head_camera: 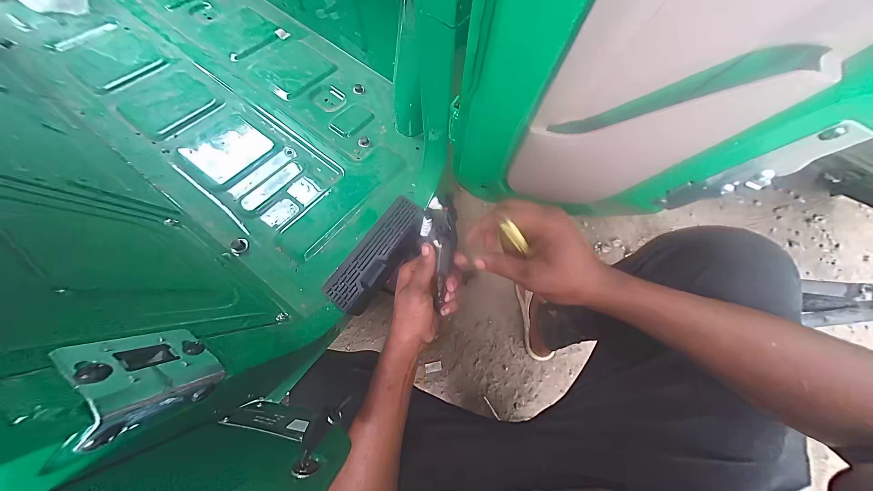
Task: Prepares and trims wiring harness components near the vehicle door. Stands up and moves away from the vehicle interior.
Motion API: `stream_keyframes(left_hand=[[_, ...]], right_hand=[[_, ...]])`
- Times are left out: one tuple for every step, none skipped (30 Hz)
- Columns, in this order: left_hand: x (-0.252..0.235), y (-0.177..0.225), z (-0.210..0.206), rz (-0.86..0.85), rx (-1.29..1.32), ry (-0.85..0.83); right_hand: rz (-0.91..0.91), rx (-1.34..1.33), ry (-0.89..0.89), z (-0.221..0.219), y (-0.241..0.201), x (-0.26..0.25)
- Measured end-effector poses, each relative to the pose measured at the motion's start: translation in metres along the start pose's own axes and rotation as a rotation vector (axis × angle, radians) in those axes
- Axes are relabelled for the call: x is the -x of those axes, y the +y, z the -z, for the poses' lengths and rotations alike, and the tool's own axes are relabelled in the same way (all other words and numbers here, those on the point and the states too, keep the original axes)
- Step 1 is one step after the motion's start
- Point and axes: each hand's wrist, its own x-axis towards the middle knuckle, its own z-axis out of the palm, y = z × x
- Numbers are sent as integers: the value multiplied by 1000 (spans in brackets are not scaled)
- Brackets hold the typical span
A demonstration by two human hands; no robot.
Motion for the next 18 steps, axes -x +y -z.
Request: stream_keyframes(left_hand=[[2,5,2,64,32,-68],[4,8,5,114,57,-135],[5,10,8,153,83,-193],[6,13,10,185,111,-253],[7,15,13,214,148,-321],[8,17,15,247,186,-374],[8,19,18,281,226,-423],[8,21,22,309,262,-468],[8,22,24,326,286,-496],[8,23,25,326,290,-504],[8,23,24,306,268,-488],[10,22,21,269,218,-433],[12,22,17,221,144,-361],[13,21,12,151,49,-283],[14,21,9,51,-72,-202],[15,21,6,-70,-219,-115],[16,22,4,-185,-389,-27],[16,22,3,-281,-560,44]], right_hand=[[95,95,-24,2,-2,-4],[172,163,-57,2,-3,-8],[231,213,-103,4,-2,-12],[276,252,-161,5,-1,-16],[306,279,-225,6,0,-19],[326,286,-280,7,1,-21],[337,277,-319,8,1,-23],[349,278,-347,7,2,-25],[350,290,-367,6,1,-26],[332,316,-387,6,0,-27],[303,348,-400,5,-1,-28],[266,379,-410,5,-2,-28],[235,406,-418,5,-2,-29],[208,425,-421,5,-1,-31],[192,432,-414,6,1,-32],[183,433,-401,6,3,-32],[178,426,-384,6,5,-33],[170,416,-374,5,7,-34]])
